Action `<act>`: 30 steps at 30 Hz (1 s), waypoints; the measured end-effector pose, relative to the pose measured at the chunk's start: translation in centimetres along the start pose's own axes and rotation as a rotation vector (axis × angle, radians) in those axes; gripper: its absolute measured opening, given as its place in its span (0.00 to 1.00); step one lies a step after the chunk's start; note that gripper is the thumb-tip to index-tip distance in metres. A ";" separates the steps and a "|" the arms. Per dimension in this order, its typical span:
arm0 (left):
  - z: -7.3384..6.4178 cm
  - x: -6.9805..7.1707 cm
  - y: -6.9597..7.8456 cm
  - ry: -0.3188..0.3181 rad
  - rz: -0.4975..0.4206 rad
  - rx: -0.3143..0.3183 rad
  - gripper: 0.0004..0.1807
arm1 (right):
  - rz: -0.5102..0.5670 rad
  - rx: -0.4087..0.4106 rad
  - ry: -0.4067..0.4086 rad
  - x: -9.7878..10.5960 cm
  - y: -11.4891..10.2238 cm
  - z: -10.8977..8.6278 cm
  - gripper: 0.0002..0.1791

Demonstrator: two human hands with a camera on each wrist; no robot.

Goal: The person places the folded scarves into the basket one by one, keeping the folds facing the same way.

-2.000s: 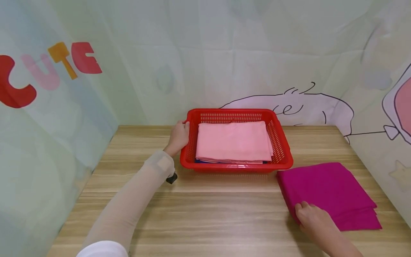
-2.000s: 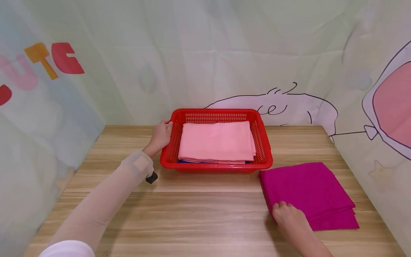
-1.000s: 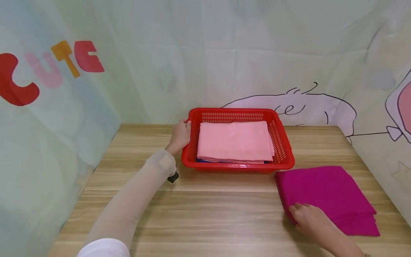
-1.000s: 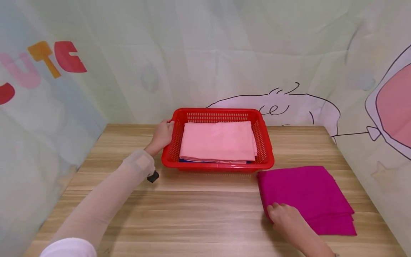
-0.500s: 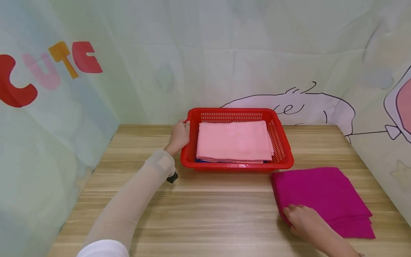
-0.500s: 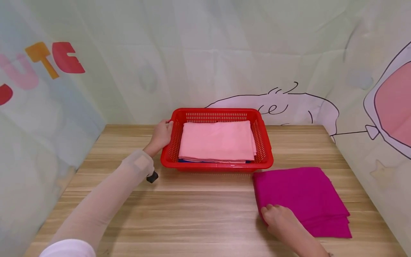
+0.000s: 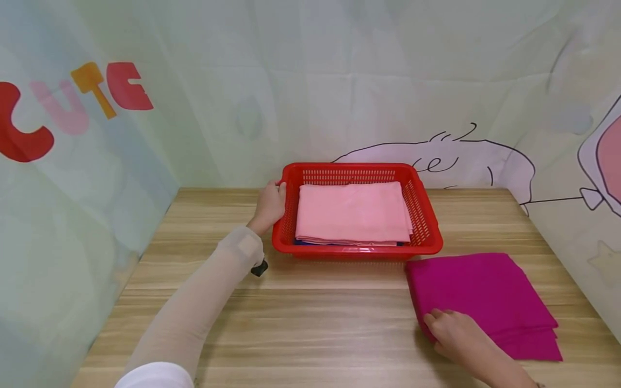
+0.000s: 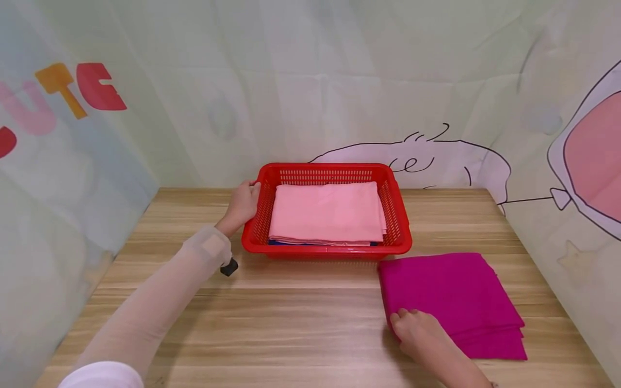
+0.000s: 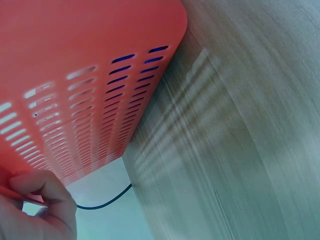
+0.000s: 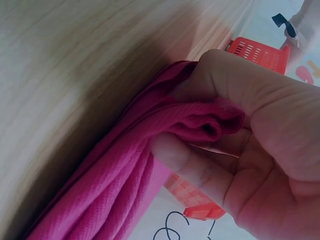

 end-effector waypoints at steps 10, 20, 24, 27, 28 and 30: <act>0.0 0.1 0.0 0.001 0.016 -0.009 0.25 | 0.009 0.015 0.009 0.1 -0.5 0.2 0.13; 0.0 0.0 0.0 -0.004 0.000 0.004 0.25 | -0.012 0.053 0.041 0.0 -1.2 0.6 0.14; 0.0 0.1 0.0 -0.002 0.007 0.004 0.25 | -0.004 0.053 0.021 0.1 -1.5 0.8 0.13; -0.1 0.1 0.1 0.002 0.019 0.002 0.25 | 0.013 0.042 -0.006 0.1 -1.7 1.0 0.13; -0.1 0.1 0.1 0.004 0.022 0.000 0.25 | 0.015 0.039 -0.010 0.1 -1.8 1.0 0.13; -0.1 0.1 0.1 0.004 0.020 0.000 0.25 | 0.021 0.034 -0.019 0.1 -1.9 1.1 0.13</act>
Point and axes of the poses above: each hand's wrist, its own z-axis towards the middle knuckle, its own x-axis out of the back of the hand, y = z × x, the point moved 3 cm from there along z, towards the middle knuckle, and after that the axes turned 2 degrees about z, right-handed, at the moved point
